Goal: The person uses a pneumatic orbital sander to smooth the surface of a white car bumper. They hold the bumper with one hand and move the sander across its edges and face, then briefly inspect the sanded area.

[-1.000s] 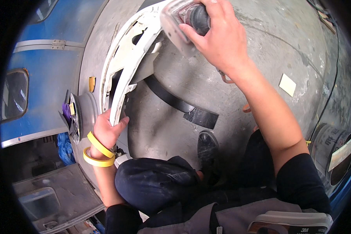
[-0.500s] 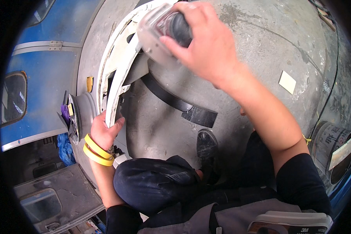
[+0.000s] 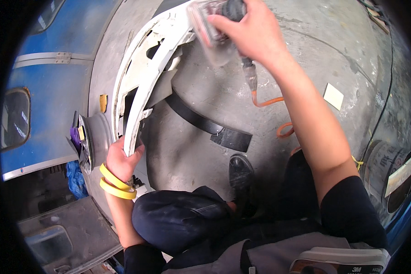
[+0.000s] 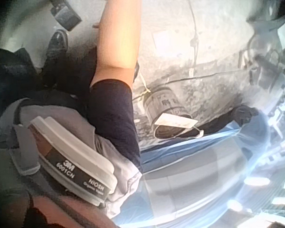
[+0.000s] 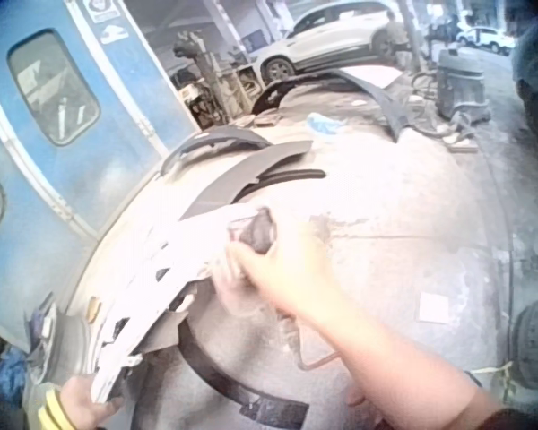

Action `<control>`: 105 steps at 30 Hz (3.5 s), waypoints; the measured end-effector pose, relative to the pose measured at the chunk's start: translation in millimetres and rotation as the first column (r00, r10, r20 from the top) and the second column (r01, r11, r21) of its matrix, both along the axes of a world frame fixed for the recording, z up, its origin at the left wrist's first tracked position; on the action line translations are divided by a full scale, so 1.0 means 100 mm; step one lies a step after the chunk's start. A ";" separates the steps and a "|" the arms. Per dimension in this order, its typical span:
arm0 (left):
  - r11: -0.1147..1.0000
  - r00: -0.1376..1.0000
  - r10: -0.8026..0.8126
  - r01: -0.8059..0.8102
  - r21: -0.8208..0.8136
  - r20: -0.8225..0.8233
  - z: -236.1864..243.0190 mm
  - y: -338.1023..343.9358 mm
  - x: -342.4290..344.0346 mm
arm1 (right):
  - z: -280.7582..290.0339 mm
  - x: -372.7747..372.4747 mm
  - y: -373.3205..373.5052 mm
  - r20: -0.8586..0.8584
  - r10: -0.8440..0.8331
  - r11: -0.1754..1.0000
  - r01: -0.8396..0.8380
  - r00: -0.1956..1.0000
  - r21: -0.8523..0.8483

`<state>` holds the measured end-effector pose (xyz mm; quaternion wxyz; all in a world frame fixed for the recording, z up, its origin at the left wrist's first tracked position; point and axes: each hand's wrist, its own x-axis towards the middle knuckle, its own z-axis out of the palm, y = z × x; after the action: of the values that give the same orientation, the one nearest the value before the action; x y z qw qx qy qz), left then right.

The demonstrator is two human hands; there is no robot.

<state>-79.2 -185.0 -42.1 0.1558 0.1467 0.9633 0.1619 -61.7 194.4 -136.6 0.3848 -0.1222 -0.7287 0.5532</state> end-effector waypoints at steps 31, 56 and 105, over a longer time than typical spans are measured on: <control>0.995 1.000 -0.003 0.001 -0.103 -0.019 -0.12 0.21 0.04 | 0.20 0.01 -0.19 -0.314 -0.134 0.977 0.179 0.940 0.118; 0.983 0.987 -0.147 0.138 -0.123 -0.072 -0.18 0.25 0.05 | 0.13 0.28 -0.03 -0.164 0.082 0.798 0.034 0.983 0.602; 0.991 0.997 -0.063 0.067 -0.118 0.044 0.02 0.31 0.04 | -0.14 0.55 -0.64 -0.007 0.176 0.802 -0.139 0.984 0.581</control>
<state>-75.0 -153.9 -40.1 0.1890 0.1652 0.9626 0.1018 -7.2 130.4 -150.4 0.3784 0.0784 -0.8577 0.3392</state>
